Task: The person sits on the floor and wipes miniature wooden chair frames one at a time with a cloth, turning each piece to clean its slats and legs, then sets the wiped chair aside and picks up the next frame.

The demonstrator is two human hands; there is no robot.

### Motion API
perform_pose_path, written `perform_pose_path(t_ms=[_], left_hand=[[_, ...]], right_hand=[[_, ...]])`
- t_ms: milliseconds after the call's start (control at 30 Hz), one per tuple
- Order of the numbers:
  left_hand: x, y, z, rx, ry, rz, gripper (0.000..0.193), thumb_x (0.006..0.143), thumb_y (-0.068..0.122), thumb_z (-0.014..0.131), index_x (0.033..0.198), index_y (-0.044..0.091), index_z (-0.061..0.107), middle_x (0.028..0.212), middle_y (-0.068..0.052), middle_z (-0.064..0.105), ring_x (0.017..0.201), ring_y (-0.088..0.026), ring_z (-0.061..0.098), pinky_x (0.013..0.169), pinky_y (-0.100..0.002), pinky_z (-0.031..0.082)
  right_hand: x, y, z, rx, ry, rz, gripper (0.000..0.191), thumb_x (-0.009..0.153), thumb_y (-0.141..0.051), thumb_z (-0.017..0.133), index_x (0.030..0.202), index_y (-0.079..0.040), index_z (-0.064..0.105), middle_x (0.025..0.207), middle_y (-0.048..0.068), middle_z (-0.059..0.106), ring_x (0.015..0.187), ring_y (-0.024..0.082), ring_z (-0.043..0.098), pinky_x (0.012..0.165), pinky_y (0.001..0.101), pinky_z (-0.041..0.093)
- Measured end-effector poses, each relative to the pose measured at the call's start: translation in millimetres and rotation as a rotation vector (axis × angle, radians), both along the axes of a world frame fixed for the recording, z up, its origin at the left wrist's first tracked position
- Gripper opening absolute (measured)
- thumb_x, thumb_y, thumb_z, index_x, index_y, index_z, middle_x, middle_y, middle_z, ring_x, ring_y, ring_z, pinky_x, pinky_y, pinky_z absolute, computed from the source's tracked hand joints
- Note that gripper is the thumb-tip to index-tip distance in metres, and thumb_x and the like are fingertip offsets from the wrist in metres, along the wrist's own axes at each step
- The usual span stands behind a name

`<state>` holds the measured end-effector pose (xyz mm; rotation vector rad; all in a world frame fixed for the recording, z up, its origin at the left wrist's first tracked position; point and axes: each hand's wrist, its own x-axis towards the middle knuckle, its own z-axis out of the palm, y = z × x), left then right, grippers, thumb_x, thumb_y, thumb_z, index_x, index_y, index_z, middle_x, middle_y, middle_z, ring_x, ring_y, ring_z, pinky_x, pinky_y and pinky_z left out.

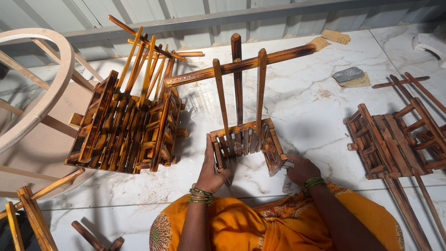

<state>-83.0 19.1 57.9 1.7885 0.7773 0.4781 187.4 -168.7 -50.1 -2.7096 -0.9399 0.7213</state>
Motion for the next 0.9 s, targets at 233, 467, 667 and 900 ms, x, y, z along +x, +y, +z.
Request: perform_pose_path(t_ms=[233,467,667,900], left_hand=[[0.1,0.4,-1.8,0.025,-0.053,-0.018,0.131,0.060,0.000,0.068,0.162,0.020,-0.012,0.160,-0.018,0.033,0.143,-0.033,0.044,0.115,-0.038,0.041],[0.4,0.5,-1.9,-0.004,-0.006,-0.004,0.131,0.060,0.001,0.067,0.162,0.023,-0.012,0.159,-0.018,0.033,0.142,-0.034,0.046,0.115,-0.040,0.043],[0.1,1.2,-3.4,0.019,-0.011,-0.009,0.131,0.060,0.001,0.068,0.162,0.022,-0.012,0.160,-0.018,0.032,0.143,-0.034,0.044,0.116,-0.040,0.041],[0.5,1.8,-4.5,0.038,-0.049,-0.014,0.131,0.060,0.001,0.067,0.162,0.020,-0.012,0.159,-0.018,0.034,0.142,-0.034,0.046,0.115,-0.040,0.041]], right_hand=[[2.0,0.0,-5.4,-0.038,0.006,0.006,0.058,0.084,-0.029,0.070,0.140,-0.025,0.056,0.133,0.008,0.067,0.124,0.028,0.065,0.107,0.0426,0.052],[3.5,0.9,-8.8,-0.046,-0.015,0.024,0.064,0.083,-0.031,0.072,0.144,-0.024,0.053,0.138,0.008,0.064,0.127,0.028,0.062,0.109,0.0427,0.049],[1.6,0.4,-6.6,-0.047,-0.012,0.026,0.061,0.083,-0.030,0.070,0.142,-0.024,0.056,0.135,0.008,0.067,0.126,0.028,0.064,0.108,0.0426,0.051],[1.3,0.9,-5.2,-0.019,-0.026,0.023,0.059,0.081,-0.028,0.069,0.139,-0.025,0.057,0.132,0.009,0.067,0.123,0.029,0.064,0.105,0.0437,0.052]])
